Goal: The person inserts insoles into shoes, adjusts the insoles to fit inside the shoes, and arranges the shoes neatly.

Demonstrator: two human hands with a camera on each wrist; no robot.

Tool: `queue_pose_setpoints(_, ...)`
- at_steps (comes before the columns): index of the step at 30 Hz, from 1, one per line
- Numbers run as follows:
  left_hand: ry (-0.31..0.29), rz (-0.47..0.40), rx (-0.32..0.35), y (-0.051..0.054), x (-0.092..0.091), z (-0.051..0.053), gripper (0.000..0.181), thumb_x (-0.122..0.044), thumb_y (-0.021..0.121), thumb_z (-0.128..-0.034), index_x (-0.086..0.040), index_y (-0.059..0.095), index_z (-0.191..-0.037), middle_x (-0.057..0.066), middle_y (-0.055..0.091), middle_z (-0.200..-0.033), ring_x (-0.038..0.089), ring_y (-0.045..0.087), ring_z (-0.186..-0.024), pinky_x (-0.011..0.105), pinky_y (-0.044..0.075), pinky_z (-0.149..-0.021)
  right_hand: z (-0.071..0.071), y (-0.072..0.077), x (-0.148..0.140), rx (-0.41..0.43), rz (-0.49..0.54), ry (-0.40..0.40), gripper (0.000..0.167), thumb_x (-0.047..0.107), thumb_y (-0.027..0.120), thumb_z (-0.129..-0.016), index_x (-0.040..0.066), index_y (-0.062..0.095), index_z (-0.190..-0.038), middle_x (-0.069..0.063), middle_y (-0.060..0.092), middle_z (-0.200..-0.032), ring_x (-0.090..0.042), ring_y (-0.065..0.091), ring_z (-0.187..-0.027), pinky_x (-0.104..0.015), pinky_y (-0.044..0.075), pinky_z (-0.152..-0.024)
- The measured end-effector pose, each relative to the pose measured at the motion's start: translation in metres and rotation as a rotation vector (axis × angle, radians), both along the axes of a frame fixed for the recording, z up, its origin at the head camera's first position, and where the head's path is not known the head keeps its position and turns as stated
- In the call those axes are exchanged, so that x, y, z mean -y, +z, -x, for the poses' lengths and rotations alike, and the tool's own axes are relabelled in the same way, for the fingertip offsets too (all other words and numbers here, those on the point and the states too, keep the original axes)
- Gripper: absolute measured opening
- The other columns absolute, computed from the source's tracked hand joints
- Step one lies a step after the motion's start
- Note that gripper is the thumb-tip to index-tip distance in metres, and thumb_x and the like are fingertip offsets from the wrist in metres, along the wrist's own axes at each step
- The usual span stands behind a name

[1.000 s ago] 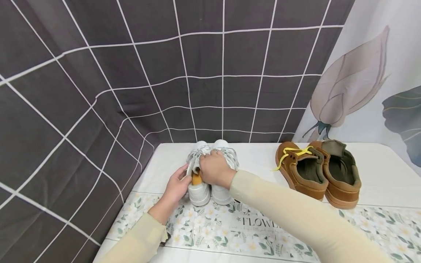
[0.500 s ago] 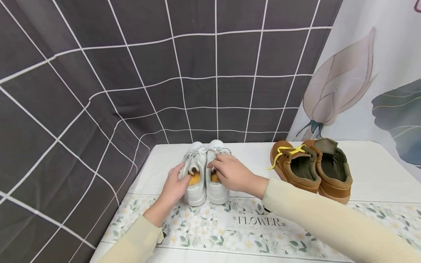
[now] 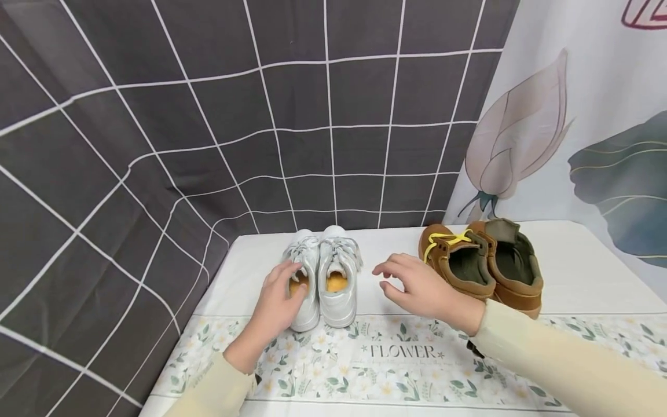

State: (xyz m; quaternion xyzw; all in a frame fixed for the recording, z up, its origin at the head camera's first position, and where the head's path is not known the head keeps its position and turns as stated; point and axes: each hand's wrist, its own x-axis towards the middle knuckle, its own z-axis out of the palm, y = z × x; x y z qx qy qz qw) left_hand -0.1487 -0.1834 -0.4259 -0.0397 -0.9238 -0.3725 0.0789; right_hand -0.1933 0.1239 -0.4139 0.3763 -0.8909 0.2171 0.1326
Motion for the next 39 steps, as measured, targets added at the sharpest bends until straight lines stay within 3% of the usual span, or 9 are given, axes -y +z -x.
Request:
queue_pose_setpoints(5,-0.062,0.094,-0.092,0.0,-0.011,-0.005,0.051,-0.022,0.062,-0.0957,-0.01,0.052,-0.144,0.019,0.04,-0.154,0.041,0.034,-0.143,0.062,0.033,-0.113,-0.003,-0.003,-0.023,-0.024,-0.009,-0.052,0.02,0.023,0.063,-0.094,0.019,0.07,-0.112,0.004,0.063,-0.097,-0.011,0.057,-0.089,-0.037,0.048,-0.079)
queue_pose_setpoints(11,-0.073,0.316,-0.159,0.002,-0.018,-0.016,0.047,-0.034,0.059,-0.0981,-0.01,0.056,-0.139,0.012,0.055,-0.138,0.033,0.052,-0.129,0.052,0.043,-0.107,-0.002,0.013,-0.06,-0.069,-0.045,-0.106,0.025,0.023,0.064,-0.094,0.016,0.069,-0.118,0.002,0.064,-0.098,-0.016,0.058,-0.09,-0.041,0.048,-0.081)
queue_pose_setpoints(14,-0.068,0.403,-0.172,0.003,-0.019,-0.019,0.048,-0.038,0.058,-0.0984,-0.008,0.058,-0.136,0.013,0.06,-0.132,0.034,0.057,-0.123,0.052,0.047,-0.103,-0.002,0.019,-0.083,-0.047,-0.083,-0.164,0.027,0.025,0.066,-0.094,0.015,0.068,-0.12,-0.002,0.066,-0.106,-0.023,0.062,-0.098,-0.048,0.048,-0.085)
queue_pose_setpoints(18,-0.078,0.494,-0.119,0.002,-0.022,-0.019,0.056,-0.046,0.053,-0.0999,-0.007,0.055,-0.139,0.015,0.064,-0.13,0.035,0.062,-0.118,0.054,0.048,-0.098,-0.006,0.018,-0.116,-0.013,-0.191,-0.257,0.038,0.036,0.067,-0.095,0.016,0.065,-0.128,-0.012,0.064,-0.117,-0.034,0.062,-0.105,-0.055,0.049,-0.082)
queue_pose_setpoints(21,-0.094,0.55,-0.062,0.002,-0.024,-0.018,0.063,-0.055,0.051,-0.0987,-0.011,0.053,-0.143,0.016,0.066,-0.129,0.036,0.064,-0.116,0.054,0.046,-0.098,-0.01,0.013,-0.137,0.015,-0.281,-0.332,0.051,0.052,0.065,-0.093,0.019,0.062,-0.131,-0.017,0.061,-0.108,-0.033,0.06,-0.095,-0.054,0.048,-0.071)
queue_pose_setpoints(25,-0.133,0.59,-0.016,0.002,-0.026,-0.014,0.066,-0.061,0.054,-0.0951,-0.018,0.051,-0.146,0.014,0.067,-0.128,0.035,0.063,-0.116,0.054,0.045,-0.099,-0.012,0.006,-0.154,0.117,-0.389,-0.424,0.07,0.07,0.059,-0.087,0.017,0.062,-0.133,-0.015,0.062,-0.094,-0.032,0.059,-0.085,-0.05,0.045,-0.06)
queue_pose_setpoints(30,-0.181,0.642,0.025,0.002,-0.027,-0.006,0.068,-0.063,0.058,-0.0915,-0.022,0.053,-0.146,0.012,0.069,-0.124,0.034,0.064,-0.113,0.053,0.048,-0.093,-0.007,-0.005,-0.157,0.221,-0.443,-0.404,0.082,0.076,0.053,-0.086,0.011,0.06,-0.136,-0.008,0.068,-0.092,-0.034,0.065,-0.085,-0.057,0.048,-0.065)
queue_pose_setpoints(33,-0.208,0.639,0.055,0.001,-0.028,-0.001,0.068,-0.064,0.059,-0.0906,-0.021,0.055,-0.144,0.012,0.068,-0.126,0.034,0.063,-0.116,0.054,0.048,-0.093,-0.005,-0.012,-0.157,0.197,-0.424,-0.388,0.082,0.076,0.054,-0.087,0.007,0.065,-0.13,-0.011,0.069,-0.097,-0.032,0.067,-0.085,-0.058,0.05,-0.07)
queue_pose_setpoints(39,-0.224,0.659,0.062,0.0,-0.031,0.003,0.069,-0.066,0.06,-0.0892,-0.02,0.058,-0.14,0.014,0.068,-0.124,0.035,0.063,-0.113,0.053,0.049,-0.093,-0.008,-0.021,-0.16,0.112,-0.417,-0.384,0.075,0.072,0.059,-0.085,0.005,0.072,-0.116,-0.012,0.064,-0.092,-0.018,0.058,-0.065,-0.042,0.049,-0.054)
